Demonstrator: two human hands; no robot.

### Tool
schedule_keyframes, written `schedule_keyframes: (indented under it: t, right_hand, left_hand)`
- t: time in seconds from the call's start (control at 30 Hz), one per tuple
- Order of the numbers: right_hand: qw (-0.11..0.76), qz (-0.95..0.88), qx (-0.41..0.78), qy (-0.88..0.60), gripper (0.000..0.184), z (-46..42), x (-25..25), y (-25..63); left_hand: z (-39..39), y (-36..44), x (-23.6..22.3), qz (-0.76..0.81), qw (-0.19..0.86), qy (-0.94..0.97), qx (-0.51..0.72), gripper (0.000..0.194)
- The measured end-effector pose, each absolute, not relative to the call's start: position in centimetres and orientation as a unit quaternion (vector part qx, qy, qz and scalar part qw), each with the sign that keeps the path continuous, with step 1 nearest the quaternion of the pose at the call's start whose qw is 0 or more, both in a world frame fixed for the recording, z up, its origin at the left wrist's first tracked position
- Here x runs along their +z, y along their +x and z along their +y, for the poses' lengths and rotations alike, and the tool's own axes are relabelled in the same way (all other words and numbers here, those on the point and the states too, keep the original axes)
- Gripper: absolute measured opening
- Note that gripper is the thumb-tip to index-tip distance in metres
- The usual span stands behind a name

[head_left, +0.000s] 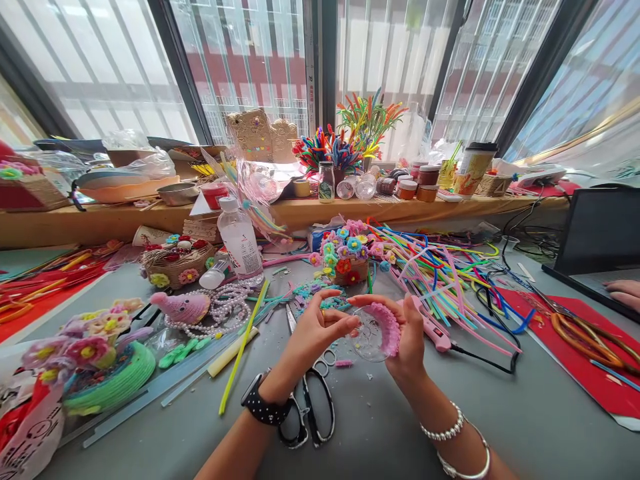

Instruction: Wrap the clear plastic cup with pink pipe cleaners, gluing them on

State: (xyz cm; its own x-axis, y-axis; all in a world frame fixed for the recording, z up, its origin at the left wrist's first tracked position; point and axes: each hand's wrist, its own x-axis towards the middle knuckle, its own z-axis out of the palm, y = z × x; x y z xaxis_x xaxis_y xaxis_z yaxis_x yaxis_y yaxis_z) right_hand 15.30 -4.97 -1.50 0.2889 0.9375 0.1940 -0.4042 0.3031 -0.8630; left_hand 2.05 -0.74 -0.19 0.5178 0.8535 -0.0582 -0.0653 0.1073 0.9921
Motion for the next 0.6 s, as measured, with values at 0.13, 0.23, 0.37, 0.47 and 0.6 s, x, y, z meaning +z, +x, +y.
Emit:
schedule_keyframes:
  t: [0.13,0.23,0.37,0.47,0.6]
  right_hand:
    - [0.714,-0.366,0.475,-0.362,0.060,-5.0,-1.7,15.2]
    - [0.701,-0.394,0.470,-0.362,0.062,-4.9,-1.7,15.3]
    - [0.695,-0.459,0.426,-0.352,0.069,-4.7,-1.7,15.6]
    - [0.709,-0.449,0.409,-0.356,0.069,-4.4,-2.0,15.7]
    - [0.720,-0.483,0.294,-0.403,0.066,-4.3,-2.7,15.8]
  left_hand:
    - [-0.8,2.0,-0.2,0.349,0.663,0.569,0.340,0.066]
    - [-0.7,1.9,-0.2,0.345,0.678,0.552,0.341,0.067]
    - [-0.4,1.5,-0.1,0.288,0.725,0.512,0.359,0.070]
    - [-0.3,0.9,0.1,0.175,0.752,0.505,0.385,0.074]
    - [0.0,-0.1,0.2,0.062,0.747,0.529,0.397,0.073]
